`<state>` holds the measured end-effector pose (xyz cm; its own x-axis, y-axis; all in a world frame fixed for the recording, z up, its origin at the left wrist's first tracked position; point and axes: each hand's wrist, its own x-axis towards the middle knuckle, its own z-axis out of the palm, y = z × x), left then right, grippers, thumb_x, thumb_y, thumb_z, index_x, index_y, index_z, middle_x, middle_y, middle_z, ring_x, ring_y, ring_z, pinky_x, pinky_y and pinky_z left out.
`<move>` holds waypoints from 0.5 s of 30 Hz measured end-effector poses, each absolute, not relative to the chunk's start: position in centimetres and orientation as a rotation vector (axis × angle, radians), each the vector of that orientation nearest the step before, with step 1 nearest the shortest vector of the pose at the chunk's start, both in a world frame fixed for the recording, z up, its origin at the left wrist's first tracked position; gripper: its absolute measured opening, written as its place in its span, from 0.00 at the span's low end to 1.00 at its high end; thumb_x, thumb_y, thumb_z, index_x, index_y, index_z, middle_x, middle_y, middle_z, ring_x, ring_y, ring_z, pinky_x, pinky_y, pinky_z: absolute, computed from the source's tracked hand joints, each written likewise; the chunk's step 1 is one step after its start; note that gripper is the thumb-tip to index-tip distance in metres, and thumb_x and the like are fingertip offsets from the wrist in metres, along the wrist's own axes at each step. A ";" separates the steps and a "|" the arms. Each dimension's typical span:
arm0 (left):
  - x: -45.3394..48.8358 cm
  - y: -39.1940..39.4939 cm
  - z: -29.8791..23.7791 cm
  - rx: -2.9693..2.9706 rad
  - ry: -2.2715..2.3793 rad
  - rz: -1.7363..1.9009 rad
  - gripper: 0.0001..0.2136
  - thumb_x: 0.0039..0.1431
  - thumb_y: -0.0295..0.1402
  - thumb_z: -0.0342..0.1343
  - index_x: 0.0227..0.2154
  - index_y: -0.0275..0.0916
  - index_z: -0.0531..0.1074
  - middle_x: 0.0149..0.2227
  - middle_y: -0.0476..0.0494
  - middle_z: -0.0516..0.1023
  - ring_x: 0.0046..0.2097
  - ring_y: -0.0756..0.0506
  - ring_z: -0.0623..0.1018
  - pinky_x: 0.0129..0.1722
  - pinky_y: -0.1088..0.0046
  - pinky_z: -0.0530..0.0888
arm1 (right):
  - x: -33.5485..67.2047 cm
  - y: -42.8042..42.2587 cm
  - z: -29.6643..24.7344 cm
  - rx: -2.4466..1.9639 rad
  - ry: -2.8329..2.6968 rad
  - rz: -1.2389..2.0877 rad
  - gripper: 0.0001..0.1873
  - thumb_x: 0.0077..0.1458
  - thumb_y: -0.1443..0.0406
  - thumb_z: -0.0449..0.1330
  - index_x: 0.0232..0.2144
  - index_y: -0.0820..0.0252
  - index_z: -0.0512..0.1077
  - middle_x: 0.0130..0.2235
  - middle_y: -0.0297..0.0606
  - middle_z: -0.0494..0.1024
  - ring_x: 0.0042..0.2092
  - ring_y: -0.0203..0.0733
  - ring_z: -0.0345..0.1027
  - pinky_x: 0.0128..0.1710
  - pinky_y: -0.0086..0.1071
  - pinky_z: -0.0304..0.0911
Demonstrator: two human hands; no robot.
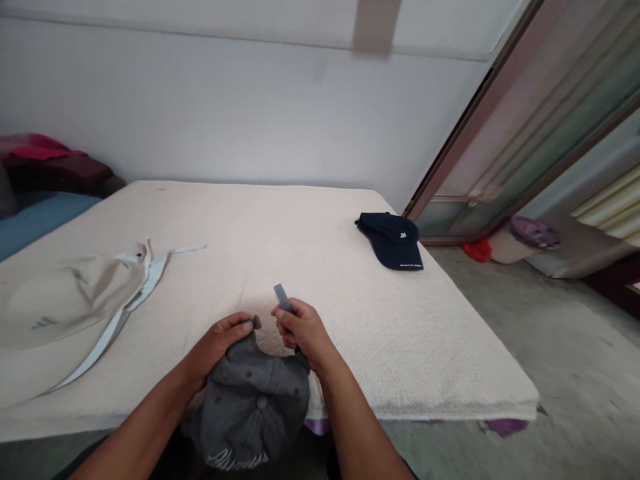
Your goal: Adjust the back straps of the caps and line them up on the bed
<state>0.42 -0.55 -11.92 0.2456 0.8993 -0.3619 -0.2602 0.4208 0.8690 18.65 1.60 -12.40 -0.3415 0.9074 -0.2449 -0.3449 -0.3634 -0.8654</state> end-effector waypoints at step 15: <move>0.4 -0.7 -12.3 0.910 1.052 0.904 0.04 0.50 0.33 0.60 0.28 0.38 0.76 0.27 0.46 0.77 0.31 0.47 0.74 0.33 0.73 0.68 | 16.7 1.4 -13.2 -0.960 -1.102 1.862 0.13 0.49 0.57 0.63 0.26 0.60 0.66 0.20 0.27 0.67 0.16 0.25 0.47 0.15 0.24 0.39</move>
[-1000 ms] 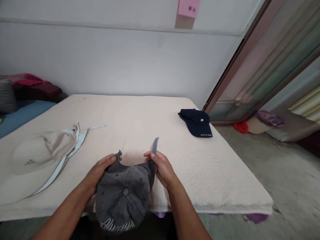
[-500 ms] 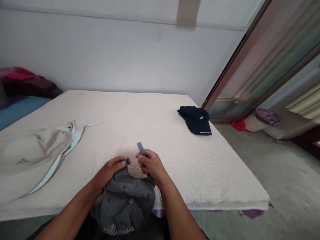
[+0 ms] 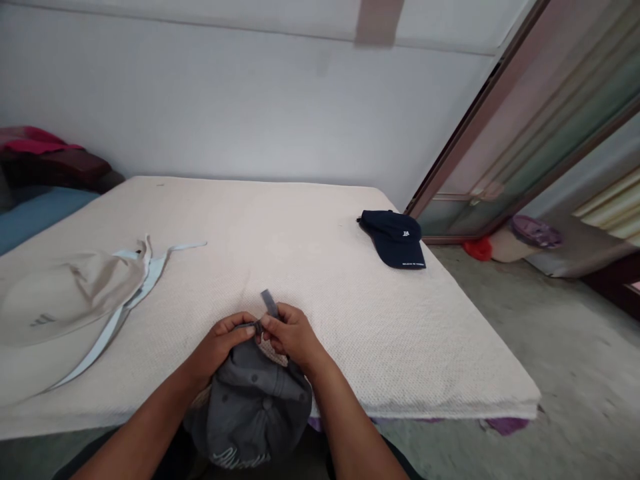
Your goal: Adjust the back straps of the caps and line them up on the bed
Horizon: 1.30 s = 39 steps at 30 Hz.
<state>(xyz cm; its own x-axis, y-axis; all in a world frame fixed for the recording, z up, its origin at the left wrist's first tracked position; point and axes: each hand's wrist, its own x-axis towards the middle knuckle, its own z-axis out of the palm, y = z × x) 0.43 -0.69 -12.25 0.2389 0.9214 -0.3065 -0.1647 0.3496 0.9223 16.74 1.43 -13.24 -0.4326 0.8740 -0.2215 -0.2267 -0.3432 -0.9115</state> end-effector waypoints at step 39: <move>-0.7 -0.9 -13.0 0.502 0.894 1.011 0.06 0.51 0.29 0.61 0.32 0.35 0.73 0.24 0.51 0.71 0.24 0.54 0.70 0.23 0.80 0.68 | 17.1 1.9 -12.5 -0.915 -1.343 1.950 0.14 0.54 0.55 0.58 0.30 0.62 0.71 0.18 0.27 0.61 0.20 0.29 0.47 0.20 0.26 0.41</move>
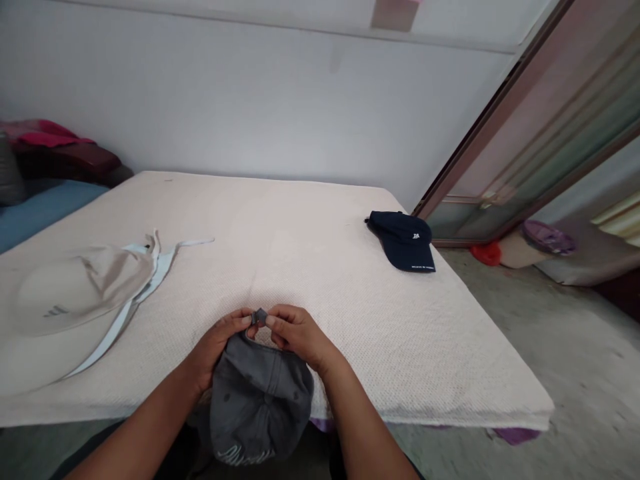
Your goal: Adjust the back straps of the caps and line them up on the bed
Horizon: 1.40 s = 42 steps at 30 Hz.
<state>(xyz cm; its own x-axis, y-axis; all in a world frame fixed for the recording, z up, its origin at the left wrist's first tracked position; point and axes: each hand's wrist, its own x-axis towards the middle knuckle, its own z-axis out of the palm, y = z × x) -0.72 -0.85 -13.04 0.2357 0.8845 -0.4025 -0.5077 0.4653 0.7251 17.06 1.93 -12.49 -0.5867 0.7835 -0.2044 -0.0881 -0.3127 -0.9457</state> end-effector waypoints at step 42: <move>0.0 -1.4 -12.6 0.678 0.992 0.880 0.06 0.49 0.31 0.61 0.24 0.36 0.69 0.21 0.50 0.72 0.23 0.52 0.71 0.23 0.79 0.66 | 17.3 1.4 -12.7 -0.832 -1.321 2.036 0.14 0.53 0.57 0.61 0.37 0.60 0.67 0.24 0.28 0.69 0.19 0.26 0.50 0.17 0.23 0.44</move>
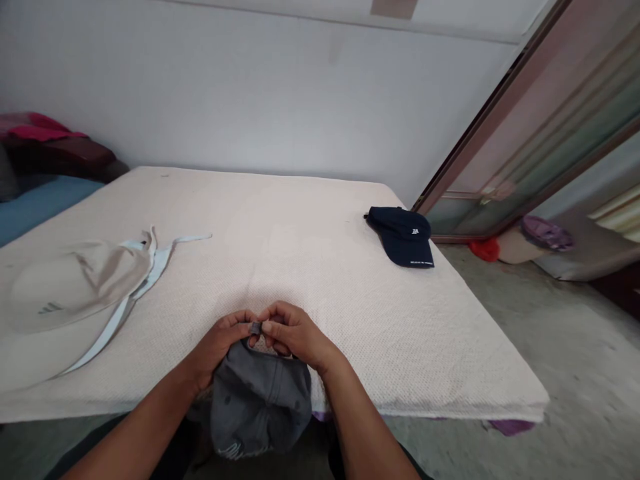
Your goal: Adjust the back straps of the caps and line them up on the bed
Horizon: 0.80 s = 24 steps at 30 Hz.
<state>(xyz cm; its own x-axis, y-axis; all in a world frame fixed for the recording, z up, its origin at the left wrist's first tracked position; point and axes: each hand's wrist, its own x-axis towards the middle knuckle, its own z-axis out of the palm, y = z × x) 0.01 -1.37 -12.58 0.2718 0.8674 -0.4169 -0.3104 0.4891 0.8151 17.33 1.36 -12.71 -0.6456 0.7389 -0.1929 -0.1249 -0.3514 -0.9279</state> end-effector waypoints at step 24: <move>0.7 -1.4 -12.7 0.584 0.990 0.774 0.03 0.44 0.27 0.60 0.22 0.35 0.71 0.19 0.51 0.70 0.19 0.53 0.67 0.20 0.79 0.64 | 17.5 1.5 -12.5 -0.741 -1.362 1.832 0.08 0.46 0.64 0.66 0.29 0.59 0.71 0.32 0.34 0.72 0.34 0.37 0.67 0.38 0.33 0.63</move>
<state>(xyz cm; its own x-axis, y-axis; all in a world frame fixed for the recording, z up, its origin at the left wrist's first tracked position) 0.70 -1.45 -12.71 0.3289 0.7947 -0.5102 -0.3030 0.6004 0.7400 17.45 1.51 -12.47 -0.5716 0.8202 -0.0260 -0.2113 -0.1777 -0.9611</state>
